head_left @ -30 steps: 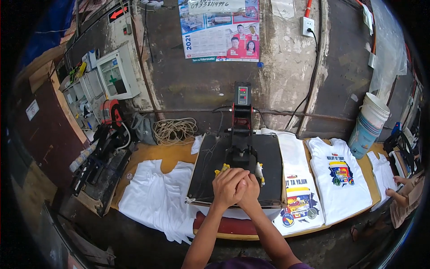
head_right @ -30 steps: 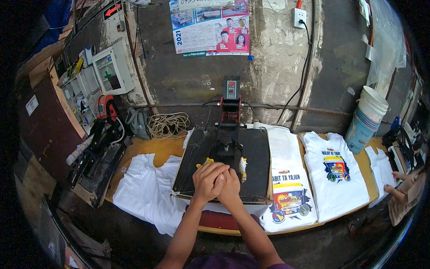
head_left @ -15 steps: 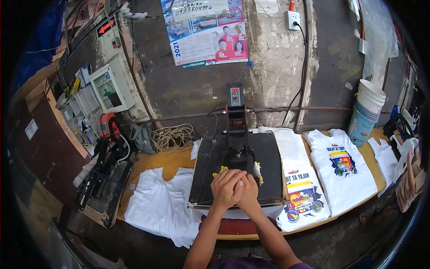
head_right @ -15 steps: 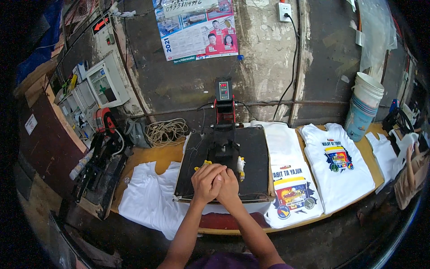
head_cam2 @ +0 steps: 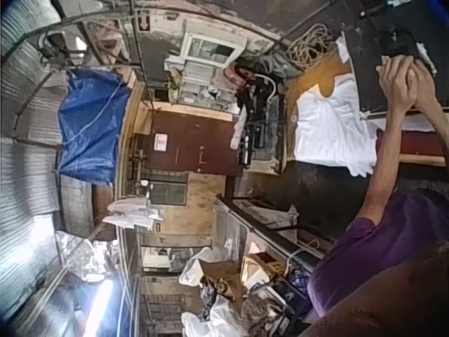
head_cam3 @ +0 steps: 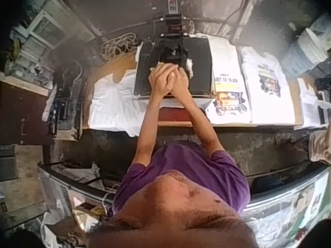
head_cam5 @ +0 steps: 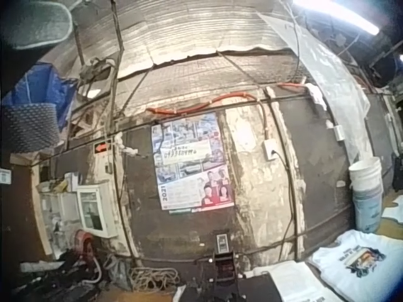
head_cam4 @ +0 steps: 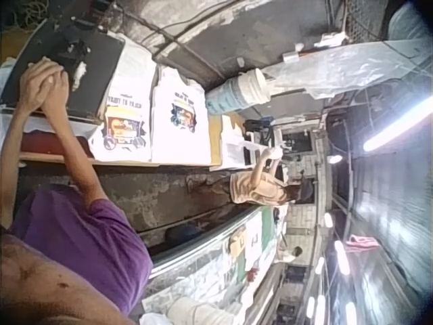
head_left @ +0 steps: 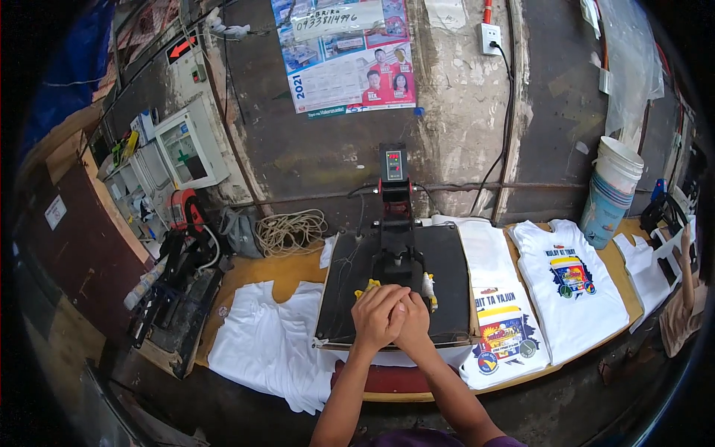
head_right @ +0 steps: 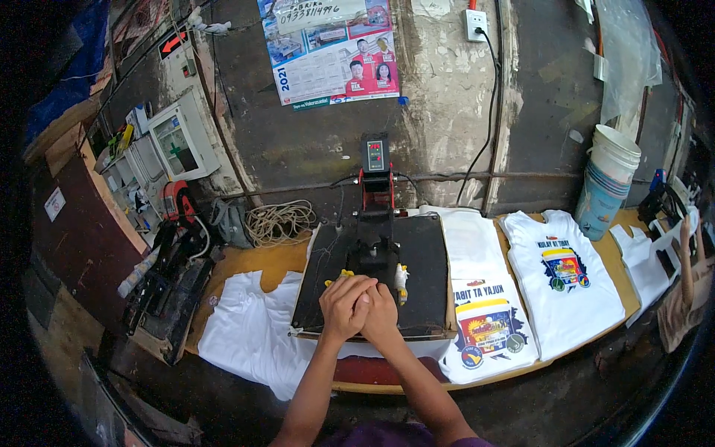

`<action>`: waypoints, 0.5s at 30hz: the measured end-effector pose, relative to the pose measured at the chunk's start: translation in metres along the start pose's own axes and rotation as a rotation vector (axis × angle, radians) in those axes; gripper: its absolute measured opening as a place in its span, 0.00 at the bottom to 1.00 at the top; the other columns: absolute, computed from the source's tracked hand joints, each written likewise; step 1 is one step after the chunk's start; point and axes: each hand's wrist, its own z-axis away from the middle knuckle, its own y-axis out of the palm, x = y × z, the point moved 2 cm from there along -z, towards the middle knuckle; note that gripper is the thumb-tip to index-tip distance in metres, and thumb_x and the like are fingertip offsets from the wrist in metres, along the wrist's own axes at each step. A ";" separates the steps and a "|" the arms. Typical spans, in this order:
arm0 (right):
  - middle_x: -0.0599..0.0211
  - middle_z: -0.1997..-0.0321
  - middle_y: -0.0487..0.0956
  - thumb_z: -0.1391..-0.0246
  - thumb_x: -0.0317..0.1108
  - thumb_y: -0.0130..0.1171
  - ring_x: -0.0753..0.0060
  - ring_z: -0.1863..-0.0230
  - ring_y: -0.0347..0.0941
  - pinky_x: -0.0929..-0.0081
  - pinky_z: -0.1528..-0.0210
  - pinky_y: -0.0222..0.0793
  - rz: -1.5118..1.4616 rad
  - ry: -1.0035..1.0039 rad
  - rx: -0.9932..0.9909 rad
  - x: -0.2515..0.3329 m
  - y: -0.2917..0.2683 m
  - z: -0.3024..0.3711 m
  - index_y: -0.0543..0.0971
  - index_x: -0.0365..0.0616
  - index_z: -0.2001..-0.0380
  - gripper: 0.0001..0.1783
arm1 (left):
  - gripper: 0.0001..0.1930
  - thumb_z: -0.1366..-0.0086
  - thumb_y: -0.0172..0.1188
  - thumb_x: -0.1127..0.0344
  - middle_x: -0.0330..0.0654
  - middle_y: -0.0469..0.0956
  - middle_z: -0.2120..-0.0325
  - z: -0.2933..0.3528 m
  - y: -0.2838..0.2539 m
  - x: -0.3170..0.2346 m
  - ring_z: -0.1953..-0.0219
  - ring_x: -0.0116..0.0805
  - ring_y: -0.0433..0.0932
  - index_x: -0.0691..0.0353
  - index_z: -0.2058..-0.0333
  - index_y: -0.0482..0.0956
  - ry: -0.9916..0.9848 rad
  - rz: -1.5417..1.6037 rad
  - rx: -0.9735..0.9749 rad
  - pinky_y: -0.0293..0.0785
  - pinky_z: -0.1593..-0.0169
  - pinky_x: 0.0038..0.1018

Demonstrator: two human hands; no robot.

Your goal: Using a heat press machine to apply graphic designs onto white t-shirts.

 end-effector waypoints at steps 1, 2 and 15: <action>0.57 0.72 0.75 0.56 0.34 0.55 0.58 0.67 0.69 0.65 0.65 0.63 0.010 -0.044 -0.038 0.001 -0.001 0.000 0.75 0.41 0.79 0.07 | 0.14 0.40 0.52 0.63 0.47 0.81 0.65 0.000 0.000 0.001 0.65 0.46 0.80 0.64 0.63 0.83 -0.036 0.009 0.014 0.75 0.59 0.37; 0.57 0.72 0.75 0.56 0.34 0.55 0.58 0.67 0.69 0.65 0.65 0.63 0.022 -0.039 -0.031 0.002 -0.002 0.000 0.75 0.40 0.79 0.08 | 0.14 0.40 0.52 0.63 0.47 0.81 0.65 0.000 0.000 0.000 0.65 0.46 0.80 0.64 0.63 0.83 -0.006 0.003 -0.002 0.75 0.59 0.37; 0.58 0.73 0.75 0.57 0.34 0.56 0.59 0.69 0.69 0.65 0.66 0.63 0.007 0.029 -0.020 -0.002 0.003 0.002 0.75 0.41 0.79 0.07 | 0.14 0.41 0.52 0.63 0.47 0.81 0.66 -0.001 -0.001 -0.001 0.65 0.46 0.80 0.65 0.63 0.83 0.001 0.004 0.004 0.75 0.59 0.37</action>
